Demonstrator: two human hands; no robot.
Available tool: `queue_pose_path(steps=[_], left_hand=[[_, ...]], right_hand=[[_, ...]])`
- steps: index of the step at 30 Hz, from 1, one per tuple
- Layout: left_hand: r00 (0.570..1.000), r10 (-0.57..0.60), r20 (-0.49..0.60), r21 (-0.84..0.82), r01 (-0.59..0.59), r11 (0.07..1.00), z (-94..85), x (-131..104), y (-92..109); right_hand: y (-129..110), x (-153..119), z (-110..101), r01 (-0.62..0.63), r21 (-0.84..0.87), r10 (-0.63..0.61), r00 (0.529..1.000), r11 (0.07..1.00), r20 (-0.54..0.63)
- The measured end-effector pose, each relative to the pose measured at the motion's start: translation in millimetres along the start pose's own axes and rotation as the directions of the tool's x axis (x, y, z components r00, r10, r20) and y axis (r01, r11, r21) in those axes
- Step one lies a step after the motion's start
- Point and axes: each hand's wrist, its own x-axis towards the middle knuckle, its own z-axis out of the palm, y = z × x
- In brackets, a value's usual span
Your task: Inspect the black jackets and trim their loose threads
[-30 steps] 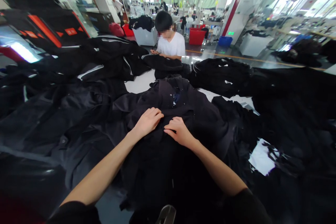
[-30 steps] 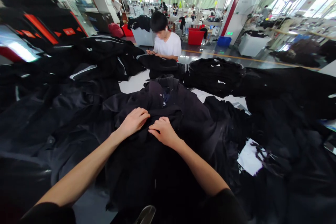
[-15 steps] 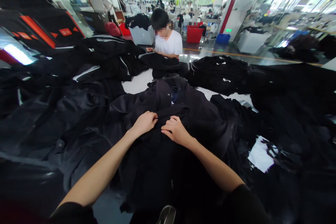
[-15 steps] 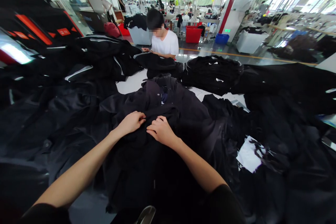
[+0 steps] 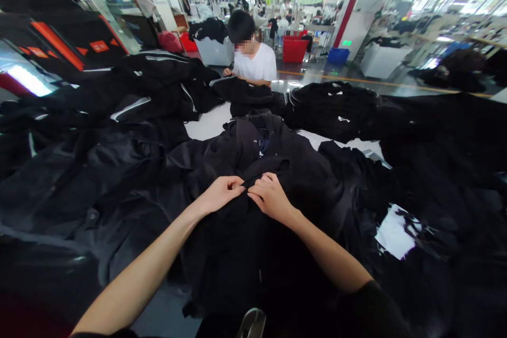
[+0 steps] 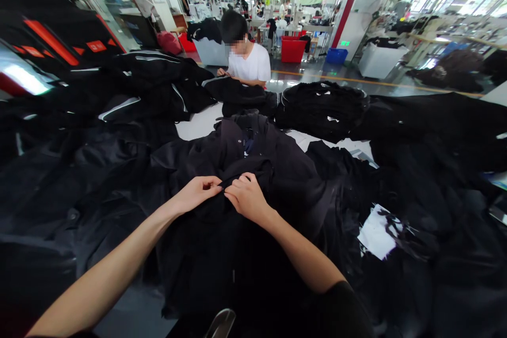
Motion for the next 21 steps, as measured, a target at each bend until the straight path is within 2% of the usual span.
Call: queue_pose_path(steps=[7,21], left_hand=[[0.978,0.156,-0.142,0.233,-0.120,0.965,13.2,-7.4,-0.2],[0.957,0.201,-0.208,0.222,-0.154,0.963,19.6,-8.7,-10.6]], right_hand=[[-6.6,-1.9,-1.3,-0.017,-0.083,0.019,0.999,0.996,0.030],[-12.1,-6.1,11.5,-0.096,-0.062,0.094,0.995,0.993,-0.041]])
